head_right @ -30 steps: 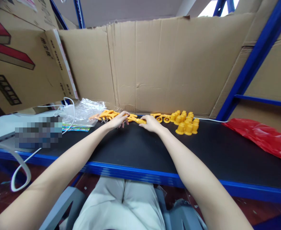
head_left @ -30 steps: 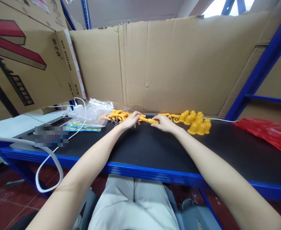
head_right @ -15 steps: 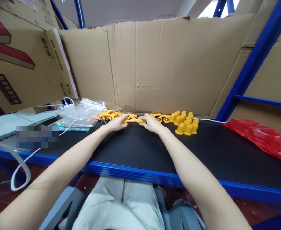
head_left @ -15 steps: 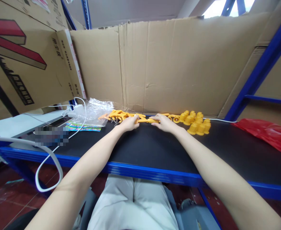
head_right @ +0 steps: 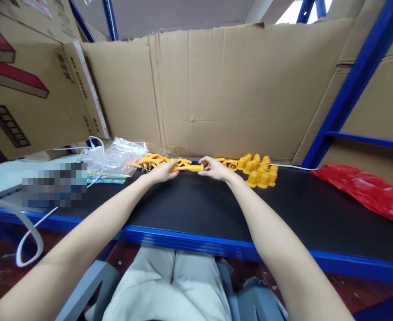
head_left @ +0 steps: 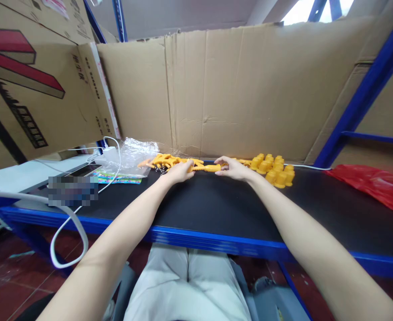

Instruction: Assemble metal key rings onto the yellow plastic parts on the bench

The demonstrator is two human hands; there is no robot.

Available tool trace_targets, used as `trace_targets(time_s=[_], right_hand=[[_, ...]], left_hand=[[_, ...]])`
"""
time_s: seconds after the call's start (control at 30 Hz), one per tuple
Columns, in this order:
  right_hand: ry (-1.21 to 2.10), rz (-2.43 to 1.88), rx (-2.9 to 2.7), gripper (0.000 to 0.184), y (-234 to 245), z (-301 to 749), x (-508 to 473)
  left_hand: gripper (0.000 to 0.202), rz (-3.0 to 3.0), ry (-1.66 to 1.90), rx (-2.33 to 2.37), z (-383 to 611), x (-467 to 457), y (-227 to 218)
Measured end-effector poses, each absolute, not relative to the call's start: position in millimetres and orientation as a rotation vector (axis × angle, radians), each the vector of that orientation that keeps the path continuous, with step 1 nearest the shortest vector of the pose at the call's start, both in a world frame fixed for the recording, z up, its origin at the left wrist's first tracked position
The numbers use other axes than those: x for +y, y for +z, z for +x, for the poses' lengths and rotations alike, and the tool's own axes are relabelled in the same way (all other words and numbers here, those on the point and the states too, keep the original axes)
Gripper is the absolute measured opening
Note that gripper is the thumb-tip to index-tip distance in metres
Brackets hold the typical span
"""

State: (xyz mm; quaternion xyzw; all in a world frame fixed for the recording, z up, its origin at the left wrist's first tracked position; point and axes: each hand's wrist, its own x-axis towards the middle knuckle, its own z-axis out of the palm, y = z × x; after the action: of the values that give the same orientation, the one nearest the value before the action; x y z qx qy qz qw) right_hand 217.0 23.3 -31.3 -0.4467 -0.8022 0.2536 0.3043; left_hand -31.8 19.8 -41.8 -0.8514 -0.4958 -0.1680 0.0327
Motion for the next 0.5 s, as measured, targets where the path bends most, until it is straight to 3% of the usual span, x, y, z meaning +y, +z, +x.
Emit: trace_targets(time_s=[0.13, 0.3, 0.5], right_hand=[[0.929, -1.101, -2.032, 0.027, -34, 218, 26], [1.059, -1.199, -1.897, 0.035, -32, 211, 22], [1.230, -1.189, -1.892, 0.030, -21, 220, 12]], left_hand=[[0.030, -2.604, -0.508, -1.503, -32, 16, -39], [0.033, -2.608, -0.511, -1.489, -31, 17, -39], [0.036, -2.605, -0.511, -1.500, -30, 19, -39]])
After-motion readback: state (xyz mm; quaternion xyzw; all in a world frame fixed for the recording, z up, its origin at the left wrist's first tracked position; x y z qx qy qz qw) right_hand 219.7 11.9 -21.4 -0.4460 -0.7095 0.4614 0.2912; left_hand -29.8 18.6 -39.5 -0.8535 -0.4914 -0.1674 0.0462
